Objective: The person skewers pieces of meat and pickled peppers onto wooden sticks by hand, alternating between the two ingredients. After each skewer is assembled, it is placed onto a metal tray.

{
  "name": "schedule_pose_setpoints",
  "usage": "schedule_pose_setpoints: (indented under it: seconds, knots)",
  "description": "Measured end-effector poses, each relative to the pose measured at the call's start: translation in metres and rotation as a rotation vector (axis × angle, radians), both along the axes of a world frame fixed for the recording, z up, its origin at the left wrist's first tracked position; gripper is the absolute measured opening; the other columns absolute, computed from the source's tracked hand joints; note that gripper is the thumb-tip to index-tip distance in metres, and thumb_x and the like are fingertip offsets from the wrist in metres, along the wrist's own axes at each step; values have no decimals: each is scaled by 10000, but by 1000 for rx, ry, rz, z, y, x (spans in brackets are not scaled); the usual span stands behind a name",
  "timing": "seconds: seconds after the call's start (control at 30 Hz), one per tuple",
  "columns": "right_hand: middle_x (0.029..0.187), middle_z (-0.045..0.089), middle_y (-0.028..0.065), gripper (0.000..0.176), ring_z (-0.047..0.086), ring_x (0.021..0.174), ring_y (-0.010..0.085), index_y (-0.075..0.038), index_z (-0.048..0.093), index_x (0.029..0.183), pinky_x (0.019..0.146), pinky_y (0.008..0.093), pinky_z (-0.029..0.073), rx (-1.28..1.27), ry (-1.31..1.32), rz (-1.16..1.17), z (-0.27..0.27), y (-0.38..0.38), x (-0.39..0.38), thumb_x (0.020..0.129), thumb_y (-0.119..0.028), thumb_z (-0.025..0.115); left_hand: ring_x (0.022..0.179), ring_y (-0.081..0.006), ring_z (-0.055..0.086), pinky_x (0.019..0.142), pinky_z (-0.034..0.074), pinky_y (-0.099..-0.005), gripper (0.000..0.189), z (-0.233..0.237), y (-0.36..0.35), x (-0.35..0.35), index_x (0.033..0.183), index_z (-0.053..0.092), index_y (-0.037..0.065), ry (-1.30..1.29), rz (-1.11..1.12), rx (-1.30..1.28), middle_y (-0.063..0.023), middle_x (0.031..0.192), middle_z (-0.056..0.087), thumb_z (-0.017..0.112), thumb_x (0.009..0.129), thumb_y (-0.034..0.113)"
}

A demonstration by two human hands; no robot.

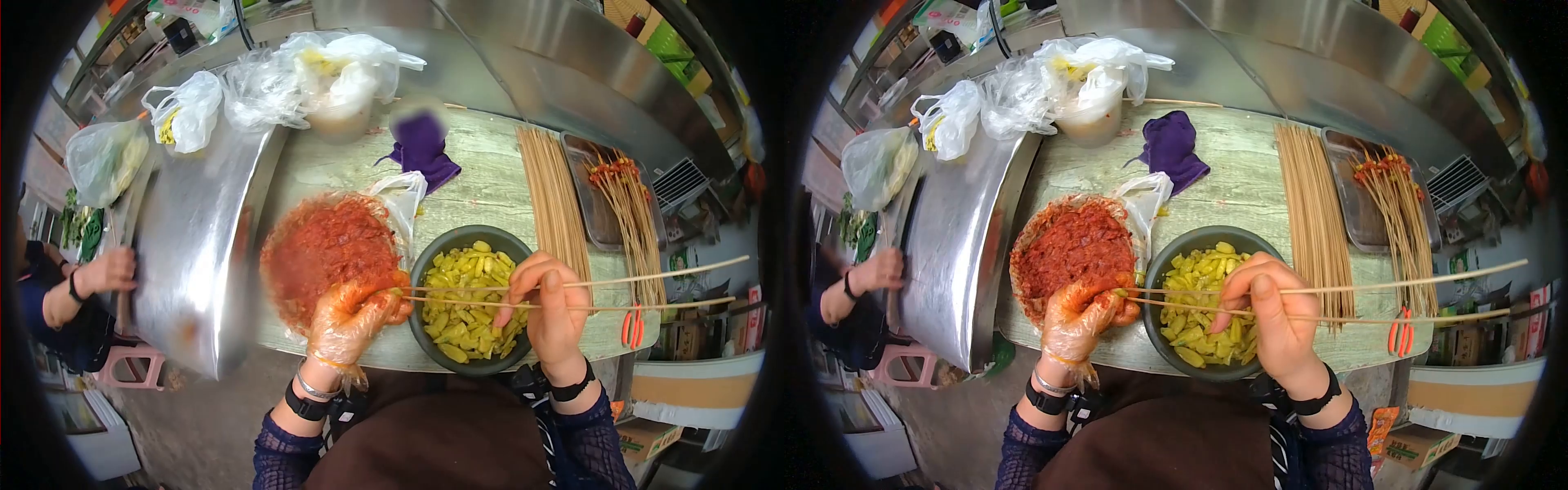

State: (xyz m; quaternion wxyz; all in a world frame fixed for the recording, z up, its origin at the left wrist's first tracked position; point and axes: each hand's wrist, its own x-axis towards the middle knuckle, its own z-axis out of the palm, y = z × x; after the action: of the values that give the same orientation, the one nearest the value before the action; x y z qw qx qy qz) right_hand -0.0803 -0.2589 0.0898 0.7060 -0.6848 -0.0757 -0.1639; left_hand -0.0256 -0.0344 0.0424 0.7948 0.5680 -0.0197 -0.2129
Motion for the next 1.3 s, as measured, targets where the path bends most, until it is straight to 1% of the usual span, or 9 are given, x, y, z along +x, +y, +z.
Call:
schedule_pose_setpoints:
  seconds: [0.17,0.27,0.4,0.73,0.83,0.93,1.03,1.13,1.3]
  knots:
    - [759,528,106,359,571,566,164,6,524,829,497,243,479,257,-10,-27,-4,-9,6,1000,-261,356,790,-202,655,729,556,-290,207,-9,4,0,1068,589,-94,40,41,2,-155,955,643,559,876,-24]
    - [749,535,89,346,569,563,158,-1,518,849,506,249,494,445,119,-131,-14,-7,18,1001,-266,357,750,-205,656,687,559,-285,197,-10,0,-1,1043,595,-100,42,64,-7,-161,924,648,571,862,-25]
    - [739,547,73,337,569,557,143,-12,514,860,506,246,501,588,258,-41,-31,-8,30,999,-286,375,714,-203,657,641,554,-268,220,-4,-5,-3,1047,593,-109,25,58,28,-168,895,655,578,846,-22]
    - [690,543,49,355,567,518,136,-33,539,834,496,232,495,391,323,11,-28,-20,32,985,-326,406,852,-275,655,707,556,-292,372,6,-4,-3,1209,468,-133,139,23,-104,-230,1062,609,536,871,6]
    - [699,547,45,348,568,527,131,-35,547,836,501,229,495,329,318,-8,-22,-17,31,985,-318,412,860,-288,654,724,553,-295,401,1,1,1,1222,446,-141,292,-8,-374,-236,1068,605,529,888,64]
    - [706,549,42,340,573,545,125,-30,554,839,518,228,495,255,282,24,-14,-16,31,985,-306,420,918,-278,649,771,558,-310,368,-1,5,1,1198,489,-125,249,-89,-521,-200,1099,599,533,919,111]
    - [704,545,40,339,579,563,124,-22,556,838,536,228,496,197,271,29,-6,-12,30,985,-297,424,891,-253,656,738,570,-292,357,-2,7,1,1197,489,-114,296,-60,-282,-199,1088,604,529,924,112]
    - [701,543,41,339,584,572,125,-17,557,843,543,228,495,156,224,63,-5,-10,32,985,-297,426,876,-239,659,719,577,-277,341,-3,7,0,1193,493,-105,303,-57,-250,-198,1078,608,533,920,96]
    - [706,541,60,353,586,570,145,3,545,833,540,234,494,211,136,20,-1,-12,25,990,-278,400,850,-221,660,672,573,-256,356,-11,10,4,1209,484,-93,343,28,-394,-204,1074,610,537,919,108]
